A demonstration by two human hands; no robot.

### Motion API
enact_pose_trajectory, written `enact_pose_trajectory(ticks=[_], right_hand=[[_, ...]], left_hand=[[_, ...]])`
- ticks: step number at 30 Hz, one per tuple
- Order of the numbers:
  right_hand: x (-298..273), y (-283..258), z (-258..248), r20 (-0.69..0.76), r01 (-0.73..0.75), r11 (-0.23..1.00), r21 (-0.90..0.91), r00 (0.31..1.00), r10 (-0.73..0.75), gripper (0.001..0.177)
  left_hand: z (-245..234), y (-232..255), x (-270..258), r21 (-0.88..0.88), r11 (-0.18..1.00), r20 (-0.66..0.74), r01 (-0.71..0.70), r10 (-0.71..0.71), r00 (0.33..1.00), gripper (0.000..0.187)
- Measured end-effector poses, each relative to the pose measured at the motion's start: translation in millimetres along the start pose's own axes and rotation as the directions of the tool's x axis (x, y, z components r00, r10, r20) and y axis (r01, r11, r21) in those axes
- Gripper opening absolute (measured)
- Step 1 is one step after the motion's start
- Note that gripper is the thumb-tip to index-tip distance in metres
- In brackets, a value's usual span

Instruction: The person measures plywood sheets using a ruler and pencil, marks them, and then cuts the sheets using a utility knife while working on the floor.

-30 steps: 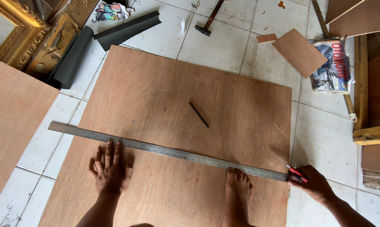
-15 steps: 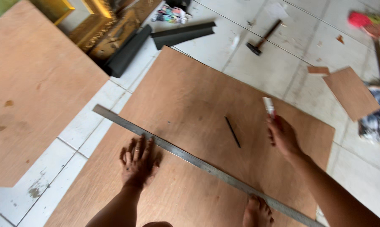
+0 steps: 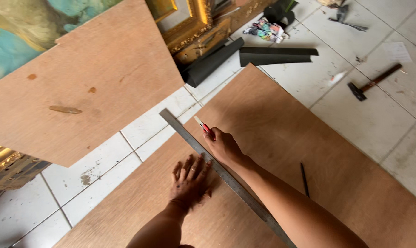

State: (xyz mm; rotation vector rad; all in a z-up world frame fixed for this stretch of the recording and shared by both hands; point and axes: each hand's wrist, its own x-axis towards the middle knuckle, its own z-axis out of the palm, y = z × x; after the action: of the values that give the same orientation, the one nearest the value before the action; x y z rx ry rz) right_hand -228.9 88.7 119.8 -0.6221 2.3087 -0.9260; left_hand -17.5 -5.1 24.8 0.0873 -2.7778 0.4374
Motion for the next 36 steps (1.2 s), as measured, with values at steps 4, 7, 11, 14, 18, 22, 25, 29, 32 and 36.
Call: enact_pose_trajectory(ticks=[4,7,11,14,18,22,25,29,32,36], right_hand=[[31,17,44,-0.015,0.028,0.985,-0.172,0.999,-0.031,0.032],[44,28,67,-0.055,0.062,0.966,-0.252,0.995,-0.078,0.029],[48,19,76,-0.082,0.029,0.939,-0.341,0.995,-0.061,0.029],[43,1,65,0.005,0.066,0.912,-0.406,0.998,-0.070,0.031],[39,-14,56,0.112,0.025,0.908,-0.419,0.993,0.024,0.032],[53,5,77,0.057,0.073,0.845,-0.531,0.997,-0.050,0.028],[47,-16,65,0.119,0.007,0.842,-0.539,0.991,0.068,0.024],[55,8,80,0.017,0.118,0.782,-0.611,0.990,-0.137,0.029],[50,13,74,0.075,-0.010,0.797,-0.604,0.995,0.070,0.031],[24,51,79,-0.047,0.146,0.744,-0.652,0.972,-0.231,0.028]], left_hand=[[0,1,-3,-0.114,0.993,-0.029,0.007,-0.011,1.000,0.133],[1,2,-6,-0.097,0.995,-0.004,0.022,-0.023,1.000,0.136],[4,2,-8,-0.169,0.985,-0.001,0.022,-0.022,1.000,0.116],[8,2,-11,-0.160,0.987,0.000,0.020,-0.020,1.000,0.130],[7,4,-13,-0.169,0.985,0.009,0.027,-0.026,1.000,0.124],[11,3,-11,-0.192,0.981,-0.001,0.018,-0.018,1.000,0.123],[14,6,-14,-0.160,0.987,-0.009,0.021,-0.022,1.000,0.124],[9,-1,-11,-0.120,0.993,-0.015,0.003,-0.005,1.000,0.122],[7,-1,-7,-0.083,0.996,-0.041,0.012,-0.016,0.999,0.118],[10,1,-10,-0.119,0.993,-0.034,0.007,-0.011,0.999,0.111]])
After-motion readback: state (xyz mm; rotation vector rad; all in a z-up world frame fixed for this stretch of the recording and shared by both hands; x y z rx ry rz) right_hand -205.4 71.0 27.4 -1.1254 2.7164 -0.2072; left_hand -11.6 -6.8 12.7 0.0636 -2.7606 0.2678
